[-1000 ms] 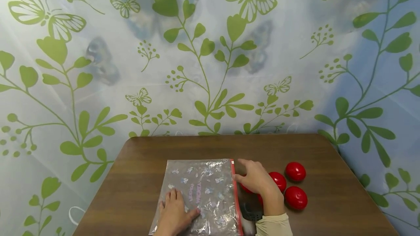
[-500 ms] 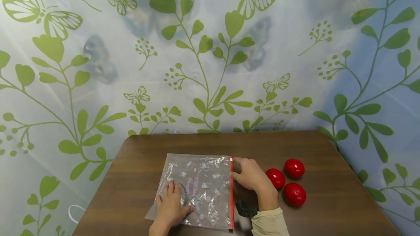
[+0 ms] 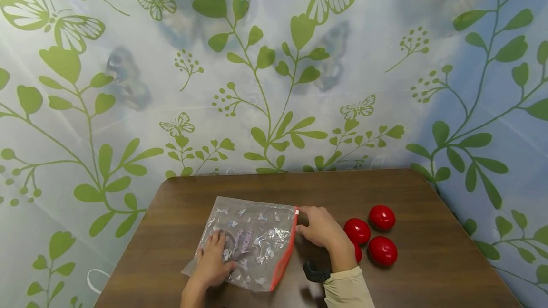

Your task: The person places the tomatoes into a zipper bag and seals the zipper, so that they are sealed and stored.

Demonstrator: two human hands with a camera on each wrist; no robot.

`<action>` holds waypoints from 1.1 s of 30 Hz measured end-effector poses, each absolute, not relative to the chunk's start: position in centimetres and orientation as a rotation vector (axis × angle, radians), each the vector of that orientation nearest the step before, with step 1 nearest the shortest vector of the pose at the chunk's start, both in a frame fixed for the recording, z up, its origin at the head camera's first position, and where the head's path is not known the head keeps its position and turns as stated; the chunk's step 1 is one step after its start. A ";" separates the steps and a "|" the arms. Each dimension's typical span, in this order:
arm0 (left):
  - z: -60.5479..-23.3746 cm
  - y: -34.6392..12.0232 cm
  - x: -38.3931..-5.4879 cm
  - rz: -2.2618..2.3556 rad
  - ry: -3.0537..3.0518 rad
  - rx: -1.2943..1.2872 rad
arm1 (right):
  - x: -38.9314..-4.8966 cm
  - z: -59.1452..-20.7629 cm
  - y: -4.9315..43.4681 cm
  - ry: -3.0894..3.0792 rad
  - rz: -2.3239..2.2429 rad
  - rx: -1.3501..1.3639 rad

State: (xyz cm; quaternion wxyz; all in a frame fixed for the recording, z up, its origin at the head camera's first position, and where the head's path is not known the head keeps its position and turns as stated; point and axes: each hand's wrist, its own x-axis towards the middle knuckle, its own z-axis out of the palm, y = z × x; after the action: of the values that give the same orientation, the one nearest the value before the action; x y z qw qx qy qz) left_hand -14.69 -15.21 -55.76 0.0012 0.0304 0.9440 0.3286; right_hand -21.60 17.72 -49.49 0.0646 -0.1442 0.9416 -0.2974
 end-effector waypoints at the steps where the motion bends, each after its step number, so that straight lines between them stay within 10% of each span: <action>1: -56.4 -15.4 -14.9 1.044 2.974 0.103 | -21.6 -49.6 17.6 2.840 -0.901 -0.445; 33: -57.9 -16.4 -15.9 1.082 2.972 -0.004 | -21.4 -51.4 13.8 2.894 -0.793 -0.469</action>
State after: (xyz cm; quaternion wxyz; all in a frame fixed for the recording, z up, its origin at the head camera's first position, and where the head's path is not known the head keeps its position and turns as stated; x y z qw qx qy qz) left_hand -15.86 -16.41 -57.88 -0.0109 -0.0014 0.9396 0.3422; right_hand -21.43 13.85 -51.37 0.0520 -0.1541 0.9516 -0.2609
